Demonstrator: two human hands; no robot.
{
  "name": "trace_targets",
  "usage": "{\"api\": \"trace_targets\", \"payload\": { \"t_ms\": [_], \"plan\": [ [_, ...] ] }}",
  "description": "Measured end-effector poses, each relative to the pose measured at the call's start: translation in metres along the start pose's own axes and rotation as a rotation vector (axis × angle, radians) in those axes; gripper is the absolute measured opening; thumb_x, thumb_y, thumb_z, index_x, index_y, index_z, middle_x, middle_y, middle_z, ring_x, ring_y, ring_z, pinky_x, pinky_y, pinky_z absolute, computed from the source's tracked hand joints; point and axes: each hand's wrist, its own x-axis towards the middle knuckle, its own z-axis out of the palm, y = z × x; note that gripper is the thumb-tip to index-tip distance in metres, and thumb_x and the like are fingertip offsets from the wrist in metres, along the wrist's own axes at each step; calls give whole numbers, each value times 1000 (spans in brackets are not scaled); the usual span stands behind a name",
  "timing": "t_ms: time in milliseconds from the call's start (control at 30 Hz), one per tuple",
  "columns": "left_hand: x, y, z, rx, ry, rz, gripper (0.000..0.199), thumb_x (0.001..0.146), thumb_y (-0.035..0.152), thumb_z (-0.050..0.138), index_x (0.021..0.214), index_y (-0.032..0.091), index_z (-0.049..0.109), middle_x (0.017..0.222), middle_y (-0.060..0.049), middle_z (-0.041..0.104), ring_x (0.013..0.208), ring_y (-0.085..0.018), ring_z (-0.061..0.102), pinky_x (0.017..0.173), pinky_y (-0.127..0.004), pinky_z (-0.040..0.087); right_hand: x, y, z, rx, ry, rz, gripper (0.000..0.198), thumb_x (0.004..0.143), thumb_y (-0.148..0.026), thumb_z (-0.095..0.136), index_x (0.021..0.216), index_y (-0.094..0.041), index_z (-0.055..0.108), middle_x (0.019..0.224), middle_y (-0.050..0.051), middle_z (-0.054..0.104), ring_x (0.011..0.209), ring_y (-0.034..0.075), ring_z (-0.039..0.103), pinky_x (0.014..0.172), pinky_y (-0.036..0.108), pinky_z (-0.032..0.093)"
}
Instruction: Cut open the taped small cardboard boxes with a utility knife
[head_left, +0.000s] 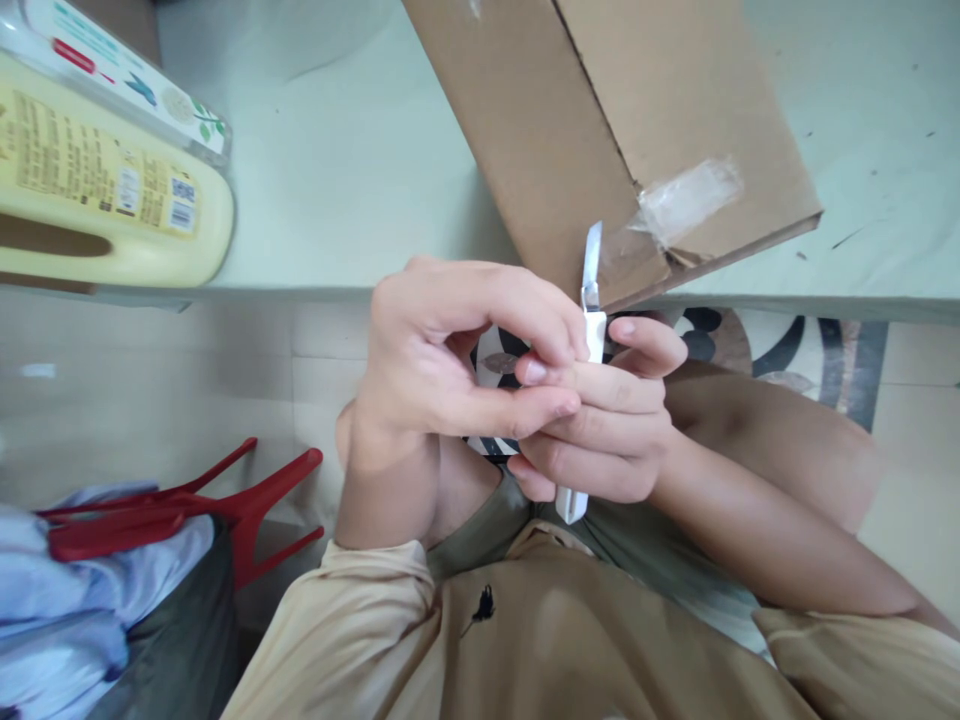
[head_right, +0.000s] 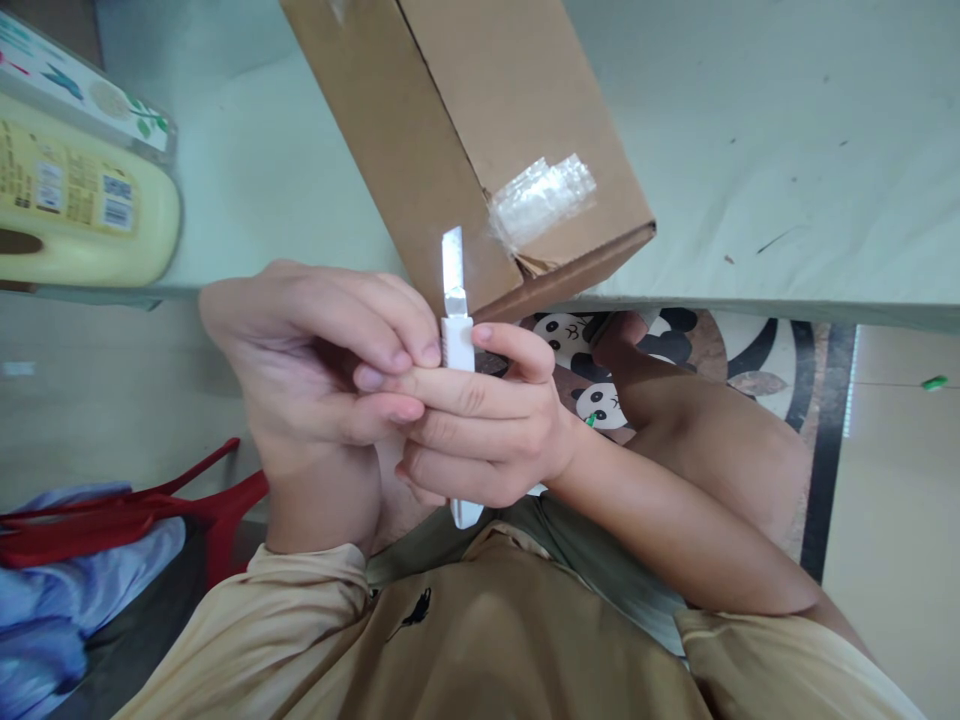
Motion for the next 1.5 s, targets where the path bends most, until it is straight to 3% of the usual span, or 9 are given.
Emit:
{"api": "trace_targets", "payload": {
  "t_ms": [133,233,400,567,700,1100,1267,1400,1500],
  "plan": [
    [2,3,1,-56,61,-14,18,82,34,81,86,29,64,81,5,74,71,-12,73,62,-25,62,1,0,-2,-10,-13,2,26,94,-28,50,69,-28,58,73,-9,69,110,10,69,114,34,42],
    [5,2,1,-19,58,75,20,83,33,81,85,27,62,73,7,69,68,-9,73,59,-20,59,1,0,-2,-11,-24,7,26,94,-28,50,69,-28,57,73,-9,69,110,9,68,116,33,41],
    [5,1,-1,162,-21,-13,33,87,56,70,80,26,59,69,3,68,59,-12,71,56,-24,60,0,-1,0,32,3,5,31,95,-27,49,65,-24,56,78,-6,69,110,10,69,121,35,35],
    [6,1,1,-21,62,106,23,81,32,83,79,25,61,75,4,73,63,-12,72,54,-22,60,-1,-1,4,40,50,6,35,96,-28,48,61,-24,55,80,-5,69,108,11,70,123,36,32],
    [7,1,1,-84,55,122,23,78,25,85,80,24,63,76,5,72,67,-11,73,58,-20,61,0,-1,3,41,42,13,34,95,-28,48,62,-25,56,79,-7,70,108,10,69,123,34,33],
    [2,4,1,-33,47,3,15,83,27,79,84,27,64,83,5,74,71,-12,74,60,-25,62,-1,1,-2,47,-5,0,29,94,-28,53,67,-26,62,73,-7,68,103,12,72,118,34,38],
    [1,1,2,-14,26,80,18,84,28,79,87,26,62,79,7,71,72,-10,74,61,-20,60,-2,0,1,20,-2,21,27,94,-28,54,67,-27,59,75,-10,71,105,10,72,114,32,41],
    [-5,-5,-7,194,-19,9,28,90,55,67,96,28,65,90,-2,74,90,-20,76,77,-32,64,-1,-2,3,30,85,34,32,96,-28,49,64,-25,54,82,-10,73,110,11,71,119,35,38],
    [-4,-6,-18,329,-44,-50,40,98,62,46,112,28,64,115,-9,73,118,-26,69,101,-45,58,5,-5,-4,46,15,104,34,97,-30,46,64,-24,51,83,-12,73,115,10,69,117,34,38]
  ]
}}
